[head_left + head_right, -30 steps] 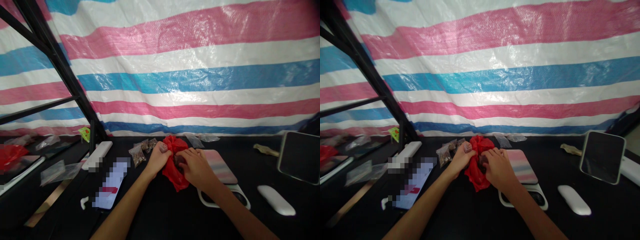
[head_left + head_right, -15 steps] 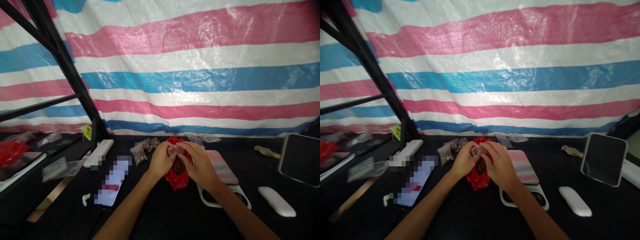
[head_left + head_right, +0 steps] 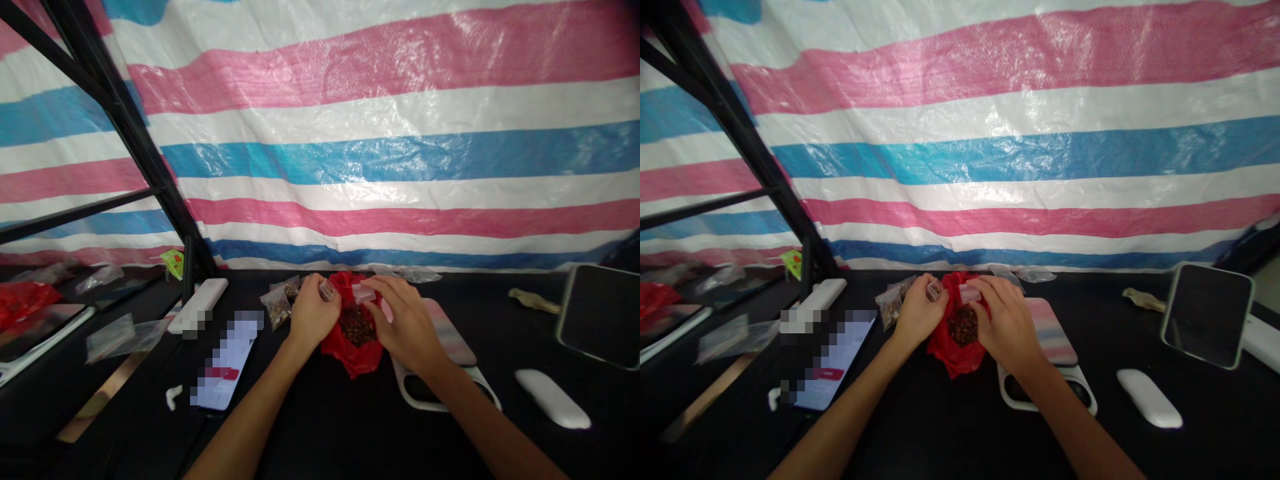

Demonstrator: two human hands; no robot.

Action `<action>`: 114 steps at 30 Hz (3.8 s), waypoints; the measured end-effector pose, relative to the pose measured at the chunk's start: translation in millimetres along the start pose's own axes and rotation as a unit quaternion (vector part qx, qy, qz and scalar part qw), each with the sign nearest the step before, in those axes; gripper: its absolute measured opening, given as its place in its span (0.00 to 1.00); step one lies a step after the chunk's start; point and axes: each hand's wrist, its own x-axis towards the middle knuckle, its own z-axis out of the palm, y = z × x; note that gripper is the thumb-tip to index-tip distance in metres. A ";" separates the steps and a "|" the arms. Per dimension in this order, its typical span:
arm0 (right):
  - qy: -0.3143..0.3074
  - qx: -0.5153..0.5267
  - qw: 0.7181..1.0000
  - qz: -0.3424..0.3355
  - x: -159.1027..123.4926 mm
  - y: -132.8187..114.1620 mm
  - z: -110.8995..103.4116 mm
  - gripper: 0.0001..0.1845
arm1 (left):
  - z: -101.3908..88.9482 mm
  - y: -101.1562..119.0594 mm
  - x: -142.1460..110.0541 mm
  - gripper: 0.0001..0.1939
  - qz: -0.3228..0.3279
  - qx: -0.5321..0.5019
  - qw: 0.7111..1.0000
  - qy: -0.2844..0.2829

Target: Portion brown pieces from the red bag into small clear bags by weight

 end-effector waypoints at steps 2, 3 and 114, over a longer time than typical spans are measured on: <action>-0.064 -0.001 0.998 -0.004 0.2 1.1 -1.0 0.19 | -9.4 -2.5 2.9 0.06 -0.040 0.047 0.998 0.015; -0.097 -0.002 0.995 -0.006 0.2 1.4 -1.5 0.20 | -13.1 -4.8 4.0 0.08 -0.062 0.055 0.996 0.010; -0.190 -0.008 0.979 0.074 -9.1 -11.7 7.7 0.13 | -9.1 -1.3 9.2 0.12 -0.071 -0.382 0.913 -0.124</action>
